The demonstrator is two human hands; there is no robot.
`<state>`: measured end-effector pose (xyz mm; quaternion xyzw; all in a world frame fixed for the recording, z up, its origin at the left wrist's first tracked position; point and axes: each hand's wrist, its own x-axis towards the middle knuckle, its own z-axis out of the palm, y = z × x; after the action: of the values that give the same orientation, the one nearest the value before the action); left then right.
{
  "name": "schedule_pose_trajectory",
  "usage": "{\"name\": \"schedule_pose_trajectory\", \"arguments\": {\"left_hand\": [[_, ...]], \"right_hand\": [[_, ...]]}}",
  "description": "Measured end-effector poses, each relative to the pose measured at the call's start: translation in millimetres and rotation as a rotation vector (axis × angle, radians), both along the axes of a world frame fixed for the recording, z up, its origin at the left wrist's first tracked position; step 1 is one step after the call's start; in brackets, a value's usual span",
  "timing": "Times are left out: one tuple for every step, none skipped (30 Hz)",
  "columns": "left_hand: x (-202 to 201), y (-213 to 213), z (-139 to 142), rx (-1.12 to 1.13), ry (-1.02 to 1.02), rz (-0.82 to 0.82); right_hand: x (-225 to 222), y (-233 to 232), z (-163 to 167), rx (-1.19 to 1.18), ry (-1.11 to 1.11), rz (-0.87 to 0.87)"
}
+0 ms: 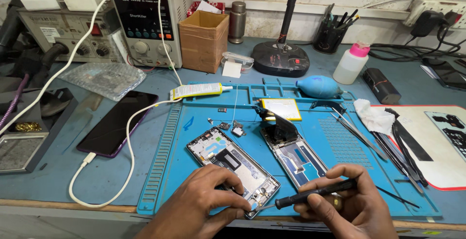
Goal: The person repairs a disassembled smartphone on a blue repair mat. They use tweezers to lift and reposition small internal components, press a black flex cable and battery assembly into the phone midframe, and use a screwdriver to drive screws into the frame while handling the phone chassis and its parts.
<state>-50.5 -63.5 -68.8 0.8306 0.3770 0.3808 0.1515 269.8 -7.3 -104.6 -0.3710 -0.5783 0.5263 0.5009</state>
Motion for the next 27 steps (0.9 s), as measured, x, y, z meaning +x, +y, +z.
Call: {"name": "schedule_pose_trajectory", "arguments": {"left_hand": [[-0.1,0.0,0.4,-0.011,0.004,0.003],[-0.2,0.1,1.2,-0.007,0.001,0.000],[-0.3,-0.2,2.0,-0.004,-0.003,-0.005],[0.1,0.0,2.8,0.000,-0.007,-0.010],[0.4,0.0,3.6,0.002,-0.004,-0.009],[0.9,-0.4,4.5,0.003,-0.001,-0.007],[0.9,-0.9,5.3,0.004,0.004,-0.005],[0.8,-1.4,6.2,-0.009,0.009,-0.005],[0.7,-2.0,6.8,-0.022,0.013,-0.003],[0.8,-2.4,7.4,-0.036,0.018,0.000],[1.0,-2.9,7.7,-0.043,0.016,0.005],[1.5,-2.9,7.8,-0.048,0.014,0.009],[2.0,-2.7,7.7,-0.053,0.013,0.012],[2.4,-2.4,7.6,-0.047,0.014,0.007],[2.2,-2.0,7.3,-0.041,0.016,0.003],[1.6,-1.5,7.0,-0.033,0.019,0.001],[1.0,-1.2,6.4,-0.033,0.018,-0.001],[1.0,-0.1,5.6,-0.030,0.016,-0.003],[1.1,1.3,4.7,-0.028,0.014,-0.006],[1.0,2.0,3.3,-0.025,0.015,-0.009],[0.5,2.7,1.8,-0.022,0.016,-0.013],[0.3,4.0,0.7,-0.018,0.017,-0.015],[0.2,4.8,-0.6,-0.020,0.020,-0.014],[-0.1,5.3,-2.0,-0.022,0.023,-0.014],[-0.5,5.5,-3.6,-0.027,0.027,-0.016],[0.1,6.7,-4.7,-0.024,0.023,-0.018],[0.2,6.9,-5.7,-0.023,0.020,-0.017]], "right_hand": [[-2.2,-3.1,4.9,0.059,-0.037,0.008],[-3.9,-5.7,10.2,0.118,-0.074,0.016],[-5.0,-8.6,15.1,0.122,-0.113,0.010],[-5.1,-10.6,19.6,0.127,-0.153,0.003],[-5.8,-11.6,22.1,0.133,-0.193,-0.003],[-7.0,-13.3,22.1,0.143,-0.173,-0.009],[-8.1,-14.9,20.0,0.154,-0.153,-0.014],[-8.7,-15.8,16.3,0.165,-0.134,-0.020],[-8.2,-14.6,11.9,0.087,-0.100,-0.050],[-6.4,-11.6,7.5,0.009,-0.066,-0.080],[-4.7,-9.5,2.0,-0.070,-0.031,-0.112],[-2.9,-8.3,-4.0,-0.088,-0.004,-0.110],[-0.8,-6.7,-9.4,-0.104,0.023,-0.109],[1.6,-5.9,-14.1,-0.120,0.050,-0.109],[3.3,-5.1,-18.4,-0.112,0.052,-0.103],[3.8,-3.7,-22.2,-0.101,0.055,-0.094],[4.0,-2.3,-25.0,-0.089,0.058,-0.082],[4.5,-0.4,-26.9,-0.114,0.062,-0.093],[4.3,1.5,-28.2,-0.138,0.064,-0.104],[4.3,2.3,-29.0,-0.165,0.065,-0.115],[3.6,2.8,-30.0,-0.170,0.065,-0.117],[2.1,3.8,-30.6,-0.174,0.065,-0.120],[1.1,4.7,-30.2,-0.179,0.065,-0.121],[0.4,5.2,-28.8,-0.162,0.061,-0.133],[-0.4,3.9,-27.2,-0.148,0.057,-0.148],[-1.2,3.6,-23.6,-0.133,0.051,-0.161],[-2.8,2.9,-18.8,-0.107,0.010,-0.149]]}}
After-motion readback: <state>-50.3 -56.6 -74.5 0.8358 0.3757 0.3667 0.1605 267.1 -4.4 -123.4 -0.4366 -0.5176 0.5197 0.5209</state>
